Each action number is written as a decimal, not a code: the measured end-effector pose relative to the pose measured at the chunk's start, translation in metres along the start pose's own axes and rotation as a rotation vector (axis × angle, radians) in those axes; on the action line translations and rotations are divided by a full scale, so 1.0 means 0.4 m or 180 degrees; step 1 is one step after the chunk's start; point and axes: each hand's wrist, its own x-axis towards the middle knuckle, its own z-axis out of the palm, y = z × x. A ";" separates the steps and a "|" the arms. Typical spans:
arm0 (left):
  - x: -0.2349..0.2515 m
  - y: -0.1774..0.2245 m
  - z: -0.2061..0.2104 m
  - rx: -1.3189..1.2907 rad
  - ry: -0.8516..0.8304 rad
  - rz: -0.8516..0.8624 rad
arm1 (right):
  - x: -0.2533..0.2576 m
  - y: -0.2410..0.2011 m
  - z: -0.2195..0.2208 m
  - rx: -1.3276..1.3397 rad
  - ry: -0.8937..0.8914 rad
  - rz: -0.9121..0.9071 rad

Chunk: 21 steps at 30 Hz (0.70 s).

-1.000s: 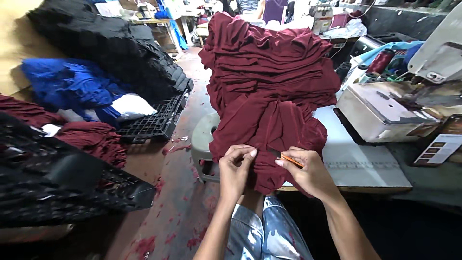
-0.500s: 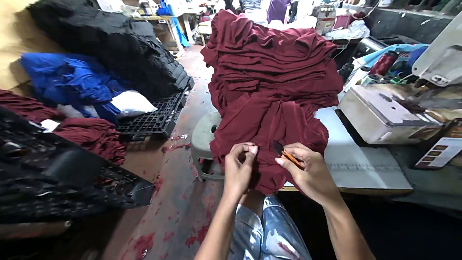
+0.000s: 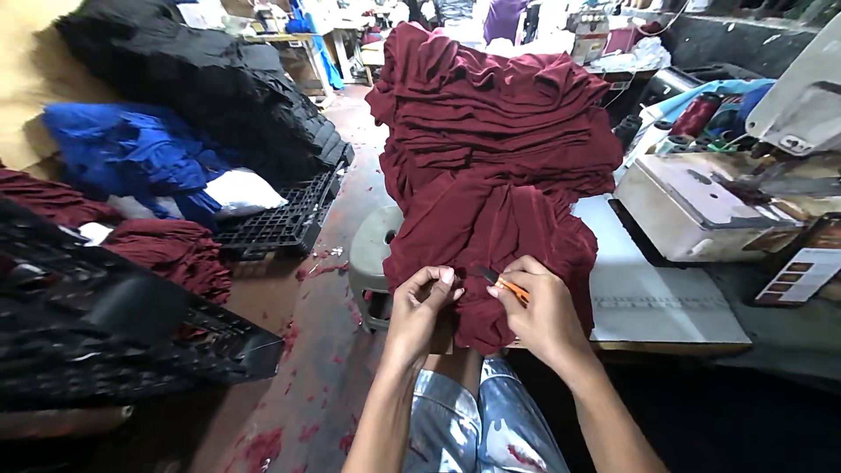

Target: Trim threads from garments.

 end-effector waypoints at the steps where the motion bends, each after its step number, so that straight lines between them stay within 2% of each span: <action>1: -0.008 0.011 -0.023 0.0101 -0.0342 0.0091 | -0.002 0.021 -0.011 0.0308 0.0069 -0.0031; 4: -0.030 0.059 -0.081 0.0838 -0.1551 0.0265 | -0.020 0.061 -0.041 0.0939 0.0393 0.0005; 5: -0.039 0.068 -0.078 0.1190 -0.1514 0.0365 | -0.030 0.064 -0.046 0.1131 0.0471 0.0095; 7: -0.045 0.054 -0.042 0.1870 -0.0922 0.0771 | -0.046 0.063 -0.043 0.1531 0.0531 0.0320; 10: -0.016 -0.022 0.034 0.2306 -0.0332 0.1257 | -0.055 0.063 -0.023 0.1777 0.0600 0.0530; 12: 0.010 -0.085 0.058 0.2150 -0.0059 0.1594 | -0.055 0.069 -0.012 0.1773 0.0618 0.0611; 13: 0.019 -0.100 0.057 0.1800 0.0039 0.1584 | -0.052 0.073 -0.010 0.1777 0.0601 0.0644; 14: 0.022 -0.096 0.051 0.1299 0.0062 0.1342 | -0.050 0.077 -0.011 0.1778 0.0581 0.0674; 16: 0.010 -0.057 0.014 0.0205 0.0057 0.0481 | -0.053 0.083 -0.016 0.1838 0.0509 0.0720; 17: 0.002 -0.038 -0.023 -0.0264 -0.0078 0.0209 | -0.052 0.083 -0.020 0.1911 0.0461 0.0728; 18: -0.007 -0.025 -0.074 -0.0616 -0.0462 0.0160 | -0.050 0.082 -0.024 0.2023 0.0421 0.0735; 20: -0.013 -0.003 -0.193 -0.0757 -0.1978 0.0578 | -0.048 0.085 -0.036 0.2401 0.0356 0.0789; 21: -0.012 0.023 -0.239 -0.0371 -0.2660 0.0830 | -0.050 0.090 -0.044 0.2633 0.0328 0.0813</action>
